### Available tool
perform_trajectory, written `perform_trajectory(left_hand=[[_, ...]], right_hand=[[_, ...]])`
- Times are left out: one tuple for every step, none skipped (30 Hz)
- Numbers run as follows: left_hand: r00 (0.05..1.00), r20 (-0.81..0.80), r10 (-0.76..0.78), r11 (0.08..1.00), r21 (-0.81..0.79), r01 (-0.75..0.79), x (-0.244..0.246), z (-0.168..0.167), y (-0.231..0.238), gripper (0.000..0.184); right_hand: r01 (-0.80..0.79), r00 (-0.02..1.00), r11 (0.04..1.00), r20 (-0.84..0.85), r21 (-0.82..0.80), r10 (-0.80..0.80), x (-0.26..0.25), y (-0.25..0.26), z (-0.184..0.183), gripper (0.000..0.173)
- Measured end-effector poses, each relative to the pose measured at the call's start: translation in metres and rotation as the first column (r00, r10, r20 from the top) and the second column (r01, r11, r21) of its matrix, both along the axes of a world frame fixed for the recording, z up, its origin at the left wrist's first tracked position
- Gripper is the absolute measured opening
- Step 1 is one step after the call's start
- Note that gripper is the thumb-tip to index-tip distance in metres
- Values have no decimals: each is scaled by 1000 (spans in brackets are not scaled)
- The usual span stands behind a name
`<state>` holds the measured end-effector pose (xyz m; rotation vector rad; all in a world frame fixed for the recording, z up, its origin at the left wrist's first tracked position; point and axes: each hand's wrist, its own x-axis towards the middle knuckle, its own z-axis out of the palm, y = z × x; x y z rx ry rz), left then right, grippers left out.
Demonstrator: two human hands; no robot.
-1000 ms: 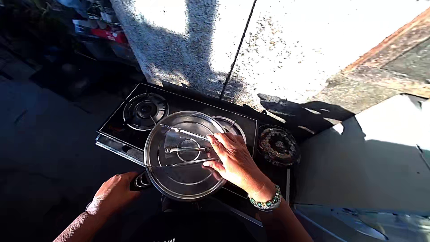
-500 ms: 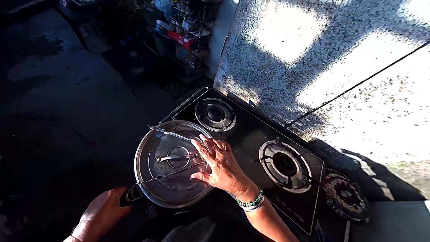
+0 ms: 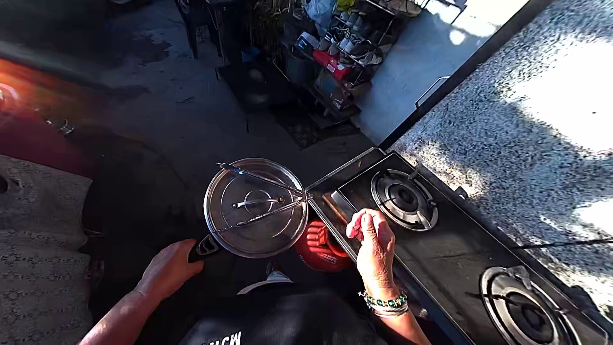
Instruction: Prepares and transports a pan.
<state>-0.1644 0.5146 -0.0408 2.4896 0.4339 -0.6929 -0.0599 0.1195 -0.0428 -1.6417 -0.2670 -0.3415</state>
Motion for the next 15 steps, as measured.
perform_trajectory(left_hand=[[1000,13,11,1000,-20,-11,9,-3,8,38],[999,29,20,999,-34,-19,20,-6,16,39],[999,43,28,999,-40,-26,31,-8,22,40],[997,60,38,998,-42,-35,44,-9,27,41],[996,73,53,998,-44,-50,58,-10,33,42],[994,82,75,996,-48,-71,72,-10,38,43],[992,92,89,995,-49,-84,87,-10,44,43],[990,101,94,995,-45,-90,104,-10,50,42],[990,109,93,995,-41,-89,122,-9,55,41],[989,116,93,995,-42,-88,138,-8,62,41],[988,126,93,995,-41,-89,156,-7,68,41],[987,133,93,995,-38,-88,174,-6,75,41],[986,139,94,995,-39,-89,192,-3,80,41],[985,142,95,995,-44,-90,210,-2,85,41],[985,147,95,995,-50,-89,228,-2,89,40]], right_hand=[[-20,997,999,-68,34,23,5,8,-5,29],[-37,990,997,-130,62,45,12,15,-12,31],[-52,980,996,-187,72,65,19,23,-18,32],[-72,968,995,-236,74,88,29,29,-25,32],[-92,958,993,-266,78,110,39,36,-32,32],[-103,952,991,-280,86,123,50,43,-39,31],[-106,949,990,-286,94,129,63,49,-43,31],[-102,949,991,-289,92,125,79,54,-46,29],[-91,949,991,-293,95,115,97,59,-49,29],[-71,944,992,-313,105,101,116,64,-52,28],[-61,933,991,-345,118,98,137,69,-56,27],[-72,913,989,-391,133,119,158,76,-59,26],[-103,878,984,-451,146,159,179,83,-61,26],[-143,830,977,-519,157,205,198,91,-62,27],[-190,780,968,-574,162,249,215,101,-63,28]])
